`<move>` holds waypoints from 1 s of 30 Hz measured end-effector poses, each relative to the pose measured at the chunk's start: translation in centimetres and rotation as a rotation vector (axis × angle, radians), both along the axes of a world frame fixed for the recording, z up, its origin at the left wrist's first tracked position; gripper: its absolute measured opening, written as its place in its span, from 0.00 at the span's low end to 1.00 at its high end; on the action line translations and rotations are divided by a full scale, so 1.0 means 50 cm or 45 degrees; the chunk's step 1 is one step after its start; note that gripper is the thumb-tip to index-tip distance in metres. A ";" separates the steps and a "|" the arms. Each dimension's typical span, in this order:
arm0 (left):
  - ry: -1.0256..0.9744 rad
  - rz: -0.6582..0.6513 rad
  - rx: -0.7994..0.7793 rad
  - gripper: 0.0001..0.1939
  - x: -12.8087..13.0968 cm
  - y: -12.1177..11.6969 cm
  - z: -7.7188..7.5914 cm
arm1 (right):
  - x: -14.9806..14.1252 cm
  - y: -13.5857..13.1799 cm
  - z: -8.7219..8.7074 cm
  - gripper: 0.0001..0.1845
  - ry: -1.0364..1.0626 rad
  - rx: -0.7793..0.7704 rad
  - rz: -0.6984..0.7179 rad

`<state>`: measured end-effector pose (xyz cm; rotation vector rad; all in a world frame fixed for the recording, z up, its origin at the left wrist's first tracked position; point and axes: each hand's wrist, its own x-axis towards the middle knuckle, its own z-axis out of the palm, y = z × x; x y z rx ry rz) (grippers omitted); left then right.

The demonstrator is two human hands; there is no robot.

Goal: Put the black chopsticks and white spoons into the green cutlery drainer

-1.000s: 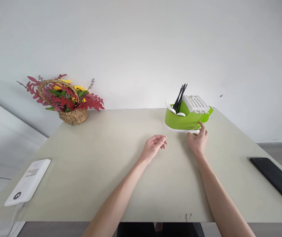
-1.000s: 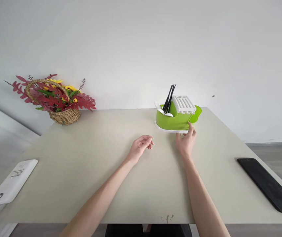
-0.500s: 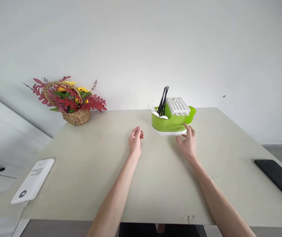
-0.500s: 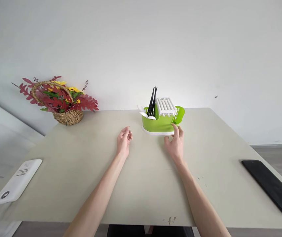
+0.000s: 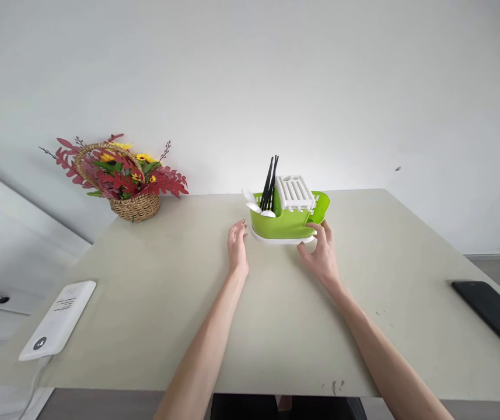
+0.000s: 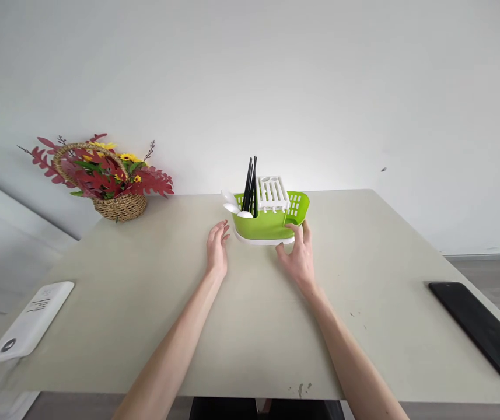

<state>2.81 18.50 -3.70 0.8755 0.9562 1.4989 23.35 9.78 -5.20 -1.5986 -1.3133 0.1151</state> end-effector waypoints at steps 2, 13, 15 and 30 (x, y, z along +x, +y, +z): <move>-0.005 0.001 0.008 0.16 0.001 0.003 -0.004 | -0.004 0.000 0.003 0.27 -0.020 0.025 0.015; -0.033 0.019 0.023 0.19 0.005 0.004 -0.010 | -0.033 -0.010 0.020 0.20 0.024 0.048 0.001; -0.046 0.033 0.023 0.19 0.006 0.005 -0.011 | -0.033 -0.011 0.022 0.18 0.026 0.076 -0.005; -0.330 -0.004 -0.023 0.18 0.016 -0.003 0.013 | -0.036 -0.018 0.023 0.10 0.117 0.188 0.065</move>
